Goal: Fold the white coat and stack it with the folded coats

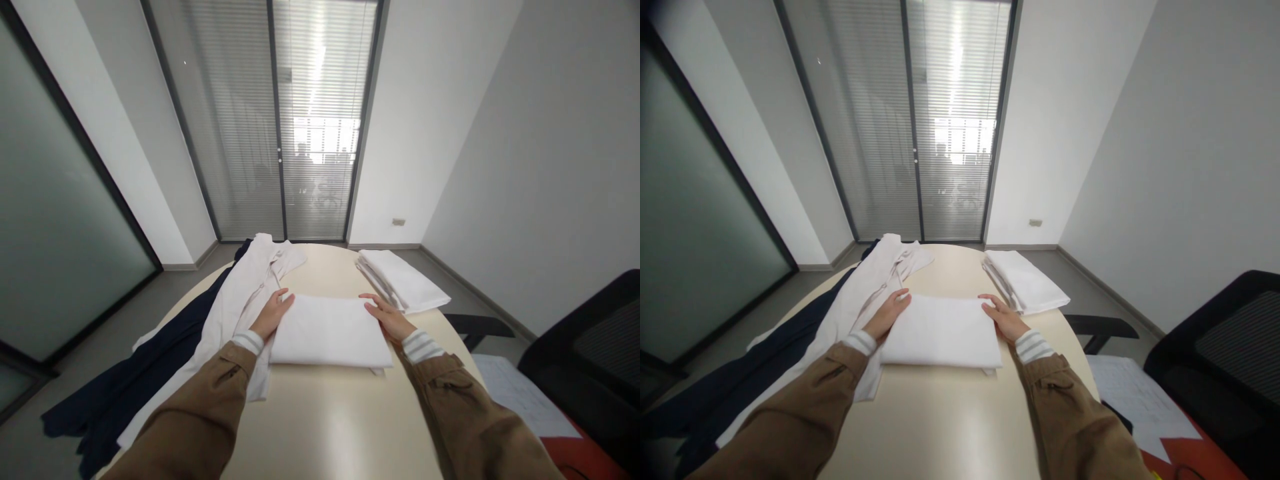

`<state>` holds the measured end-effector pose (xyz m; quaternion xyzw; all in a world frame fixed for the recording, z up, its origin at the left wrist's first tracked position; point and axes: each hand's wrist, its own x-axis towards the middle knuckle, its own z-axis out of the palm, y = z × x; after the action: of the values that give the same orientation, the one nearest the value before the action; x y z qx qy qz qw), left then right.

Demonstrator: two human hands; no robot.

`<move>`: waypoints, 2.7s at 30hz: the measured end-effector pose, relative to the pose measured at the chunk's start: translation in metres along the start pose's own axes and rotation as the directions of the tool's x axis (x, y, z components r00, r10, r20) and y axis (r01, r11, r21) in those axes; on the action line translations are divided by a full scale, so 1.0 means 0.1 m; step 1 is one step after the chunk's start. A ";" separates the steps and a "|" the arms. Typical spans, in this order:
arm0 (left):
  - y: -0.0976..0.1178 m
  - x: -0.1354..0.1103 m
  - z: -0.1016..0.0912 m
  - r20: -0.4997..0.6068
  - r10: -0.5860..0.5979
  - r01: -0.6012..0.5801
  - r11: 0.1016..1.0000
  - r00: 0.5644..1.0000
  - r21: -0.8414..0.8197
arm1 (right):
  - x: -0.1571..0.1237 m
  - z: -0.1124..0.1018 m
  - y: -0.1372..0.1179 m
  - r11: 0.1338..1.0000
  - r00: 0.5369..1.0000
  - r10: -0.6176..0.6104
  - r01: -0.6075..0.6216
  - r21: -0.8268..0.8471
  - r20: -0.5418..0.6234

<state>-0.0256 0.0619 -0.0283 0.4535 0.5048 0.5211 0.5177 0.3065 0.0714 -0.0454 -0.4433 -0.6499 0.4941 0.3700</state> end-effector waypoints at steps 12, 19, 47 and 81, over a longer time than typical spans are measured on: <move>0.29 -0.63 0.44 0.675 0.169 -0.661 0.470 0.718 0.585 | -0.01 0.00 -0.20 0.915 0.948 -0.298 0.250 -0.317 -0.114; 0.11 -0.65 0.47 0.700 0.119 -0.706 0.224 0.704 0.672 | -0.24 0.41 -0.60 0.705 0.927 -0.278 0.376 -0.601 0.254; 0.00 -0.61 0.48 0.396 0.130 -0.411 0.123 0.909 0.903 | 0.04 0.21 -0.08 0.979 0.857 0.188 -0.121 0.166 -0.480; -0.46 -0.43 0.39 0.467 0.355 -0.559 0.225 0.810 0.798 | 0.23 -0.48 -1.01 0.804 0.728 -0.145 0.482 0.349 -0.670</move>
<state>0.0192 0.0186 -0.0692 0.8333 0.4968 0.2380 0.0472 0.3214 0.0962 0.0653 -0.3457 -0.4097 0.4010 0.7428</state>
